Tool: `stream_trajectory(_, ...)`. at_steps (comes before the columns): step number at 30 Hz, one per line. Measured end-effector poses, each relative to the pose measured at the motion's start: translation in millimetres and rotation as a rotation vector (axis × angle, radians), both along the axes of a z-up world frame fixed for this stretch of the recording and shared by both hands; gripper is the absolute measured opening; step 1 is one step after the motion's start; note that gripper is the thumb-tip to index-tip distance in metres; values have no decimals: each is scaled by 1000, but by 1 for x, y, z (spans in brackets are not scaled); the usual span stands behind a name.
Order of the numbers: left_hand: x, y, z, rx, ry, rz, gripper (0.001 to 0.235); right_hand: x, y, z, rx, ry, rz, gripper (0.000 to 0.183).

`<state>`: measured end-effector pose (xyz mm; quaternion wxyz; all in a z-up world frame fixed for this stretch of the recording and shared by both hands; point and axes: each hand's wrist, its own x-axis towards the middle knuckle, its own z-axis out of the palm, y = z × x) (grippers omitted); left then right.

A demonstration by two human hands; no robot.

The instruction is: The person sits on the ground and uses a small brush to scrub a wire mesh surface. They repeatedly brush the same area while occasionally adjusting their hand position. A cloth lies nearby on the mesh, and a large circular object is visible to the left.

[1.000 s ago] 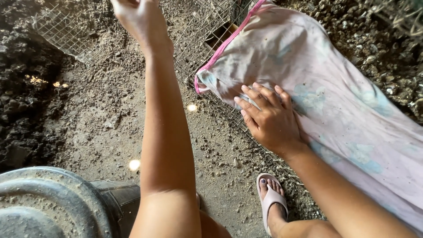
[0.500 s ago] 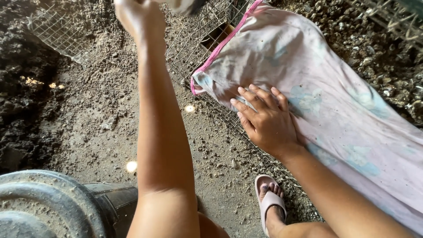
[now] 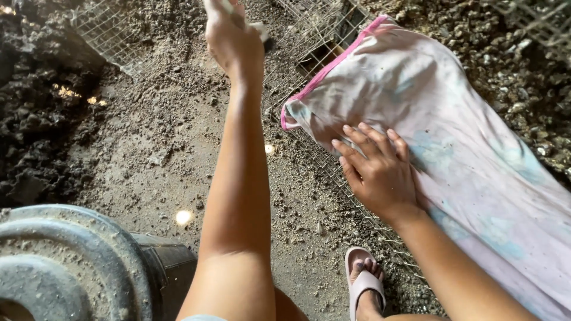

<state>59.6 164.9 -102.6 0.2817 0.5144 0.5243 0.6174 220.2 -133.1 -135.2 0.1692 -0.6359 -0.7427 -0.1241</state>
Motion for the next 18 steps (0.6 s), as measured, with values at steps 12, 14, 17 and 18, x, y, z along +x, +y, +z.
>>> stream_trajectory(12, -16, 5, -24, -513, -1063, -309, 20, 1, 1, -2, 68, -49, 5, 33)
stream_trajectory(14, -24, 16, -38, -464, -1336, -479, 49, 1, 1, 0, 88, -52, 13, 32)
stream_trajectory(17, -20, -10, -1, -436, -1031, -346, 31, 1, 1, -1, 58, -20, 18, 33)
stream_trajectory(18, -18, -7, -2, -436, -1033, -345, 31, 1, 1, -1, 57, -22, 19, 33)
